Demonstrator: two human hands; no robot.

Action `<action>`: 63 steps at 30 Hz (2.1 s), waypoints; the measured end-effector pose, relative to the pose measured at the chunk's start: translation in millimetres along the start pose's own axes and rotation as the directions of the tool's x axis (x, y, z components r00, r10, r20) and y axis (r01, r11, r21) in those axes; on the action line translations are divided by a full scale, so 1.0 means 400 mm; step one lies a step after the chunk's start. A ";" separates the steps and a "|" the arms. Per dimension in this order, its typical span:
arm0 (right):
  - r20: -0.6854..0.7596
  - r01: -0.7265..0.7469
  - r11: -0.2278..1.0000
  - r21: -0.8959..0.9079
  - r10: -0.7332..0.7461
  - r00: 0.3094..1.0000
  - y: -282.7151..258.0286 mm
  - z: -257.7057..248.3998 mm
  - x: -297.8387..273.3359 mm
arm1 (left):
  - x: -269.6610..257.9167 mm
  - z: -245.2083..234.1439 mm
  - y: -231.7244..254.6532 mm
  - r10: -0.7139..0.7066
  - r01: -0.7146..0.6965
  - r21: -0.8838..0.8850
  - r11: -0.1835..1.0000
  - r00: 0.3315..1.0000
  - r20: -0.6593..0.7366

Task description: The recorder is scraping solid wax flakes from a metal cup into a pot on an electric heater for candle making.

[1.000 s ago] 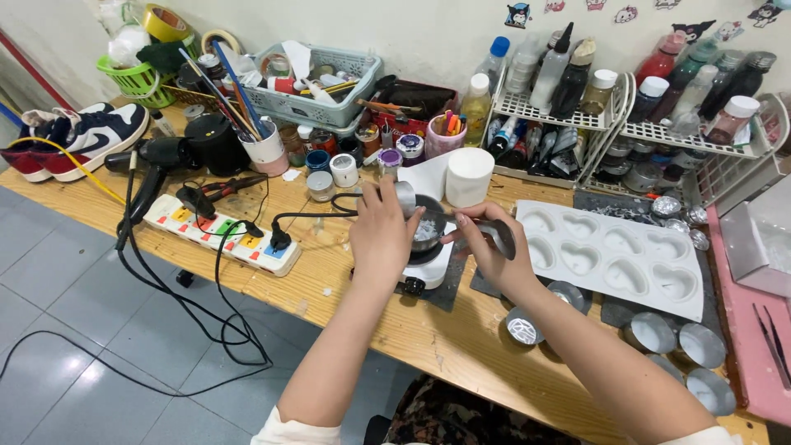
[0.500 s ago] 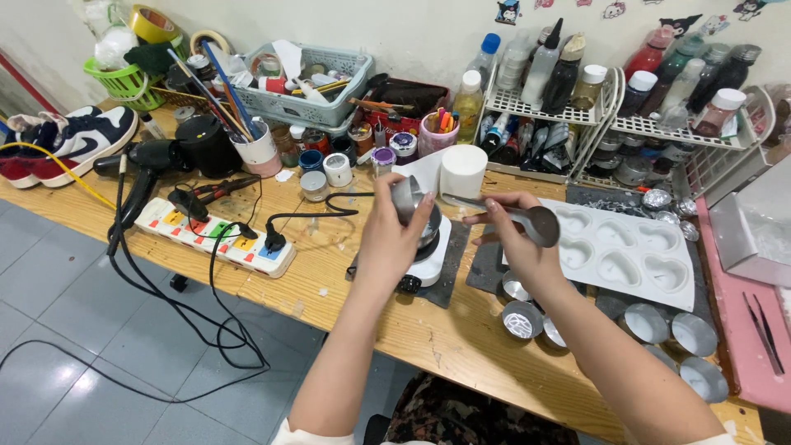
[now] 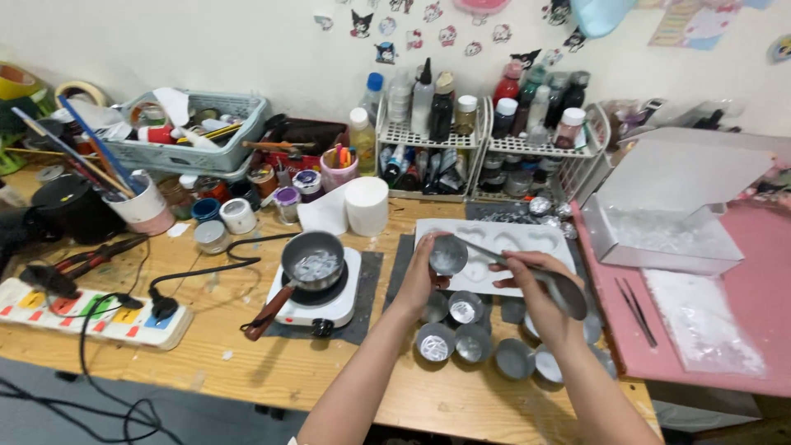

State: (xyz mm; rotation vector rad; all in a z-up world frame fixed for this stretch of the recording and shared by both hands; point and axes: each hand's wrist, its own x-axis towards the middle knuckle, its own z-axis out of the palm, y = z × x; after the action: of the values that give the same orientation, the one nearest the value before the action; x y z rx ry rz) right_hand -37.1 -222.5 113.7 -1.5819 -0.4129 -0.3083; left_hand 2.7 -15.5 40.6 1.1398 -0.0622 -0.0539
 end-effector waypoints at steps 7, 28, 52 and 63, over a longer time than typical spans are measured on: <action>0.189 0.014 0.975 -0.223 0.030 0.981 0.054 -0.021 0.031 | 0.059 -0.019 -0.132 -0.036 0.038 -0.131 0.991 0.999 0.014; 0.497 0.415 0.824 -0.387 -0.193 0.846 0.083 -0.011 -0.021 | -0.011 0.012 -0.059 0.066 -0.059 -0.104 0.993 0.996 0.058; 0.391 -0.525 0.840 0.140 0.440 0.809 0.199 -0.019 0.013 | 0.011 -0.018 -0.139 0.243 -0.242 0.103 0.965 0.970 0.002; 0.395 -0.664 0.623 0.413 0.534 0.747 0.243 -0.060 0.009 | 0.006 -0.027 -0.016 -0.009 -0.008 -0.169 0.986 0.995 -0.103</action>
State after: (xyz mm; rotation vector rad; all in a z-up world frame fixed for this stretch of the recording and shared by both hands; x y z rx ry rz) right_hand 10.4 -248.7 29.5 -1.1071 -0.0968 0.5045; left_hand 5.9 -8.4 30.2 0.9713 0.0345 -0.0003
